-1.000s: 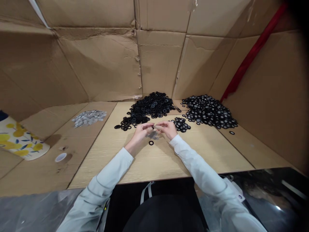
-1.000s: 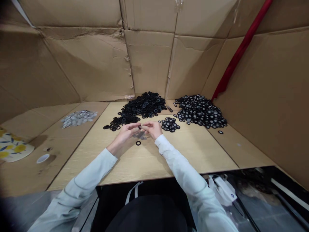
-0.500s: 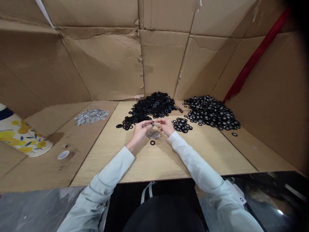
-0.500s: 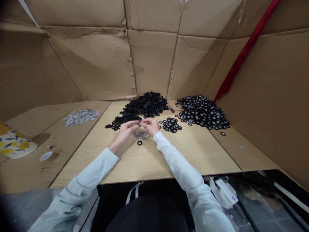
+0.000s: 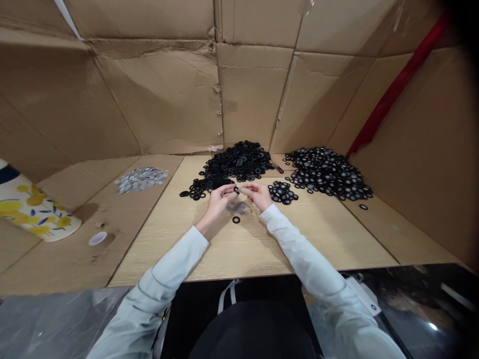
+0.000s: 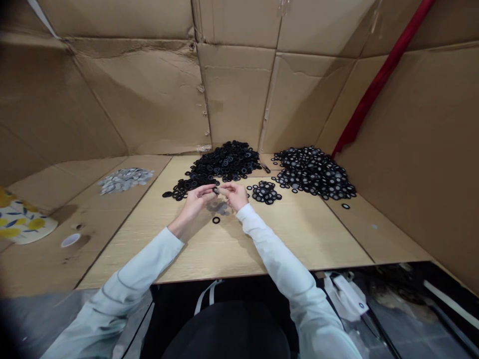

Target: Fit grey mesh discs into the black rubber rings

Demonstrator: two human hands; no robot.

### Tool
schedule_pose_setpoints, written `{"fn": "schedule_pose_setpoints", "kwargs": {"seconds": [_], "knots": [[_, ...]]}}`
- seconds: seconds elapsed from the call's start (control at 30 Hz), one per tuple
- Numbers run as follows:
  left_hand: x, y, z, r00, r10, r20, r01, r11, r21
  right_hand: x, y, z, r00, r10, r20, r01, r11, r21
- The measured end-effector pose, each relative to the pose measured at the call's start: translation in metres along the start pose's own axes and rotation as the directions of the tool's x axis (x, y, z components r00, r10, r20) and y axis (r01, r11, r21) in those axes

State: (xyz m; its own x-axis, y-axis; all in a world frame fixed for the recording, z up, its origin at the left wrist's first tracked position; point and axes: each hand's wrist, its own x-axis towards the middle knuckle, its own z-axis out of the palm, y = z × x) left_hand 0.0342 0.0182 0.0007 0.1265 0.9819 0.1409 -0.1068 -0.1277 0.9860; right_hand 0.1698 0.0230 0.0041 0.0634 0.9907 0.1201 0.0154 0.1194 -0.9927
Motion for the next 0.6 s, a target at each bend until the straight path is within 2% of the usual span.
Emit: {"fn": "schedule_pose_setpoints", "kwargs": {"seconds": [0.17, 0.3, 0.43, 0.53, 0.6], "knots": [[-0.0043, 0.005, 0.0021, 0.999, -0.001, 0.034, 0.0, 1.0, 0.028, 0.0014, 0.0025, -0.0005, 1.0, 0.0, 0.012, 0.001, 0.999, -0.043], [-0.0055, 0.0047, 0.0024, 0.999, -0.011, 0.03, 0.009, 0.999, 0.041, -0.0007, 0.0044, 0.001, 0.991, -0.131, -0.038, 0.123, 0.979, -0.163], [-0.0053, 0.003, 0.003, 1.0, -0.027, 0.005, 0.027, 0.999, 0.025, -0.0052, 0.0038, 0.0019, 0.955, -0.291, -0.062, 0.241, 0.88, -0.409], [-0.006, 0.0029, 0.004, 0.999, -0.051, -0.008, 0.051, 0.999, -0.013, -0.0064, 0.0041, 0.0017, 0.936, -0.345, -0.065, 0.262, 0.809, -0.527], [-0.0066, 0.0034, 0.0044, 0.998, -0.058, -0.015, 0.058, 0.998, -0.028, -0.0054, 0.0053, 0.001, 0.93, -0.354, -0.1, 0.244, 0.798, -0.551]]}}
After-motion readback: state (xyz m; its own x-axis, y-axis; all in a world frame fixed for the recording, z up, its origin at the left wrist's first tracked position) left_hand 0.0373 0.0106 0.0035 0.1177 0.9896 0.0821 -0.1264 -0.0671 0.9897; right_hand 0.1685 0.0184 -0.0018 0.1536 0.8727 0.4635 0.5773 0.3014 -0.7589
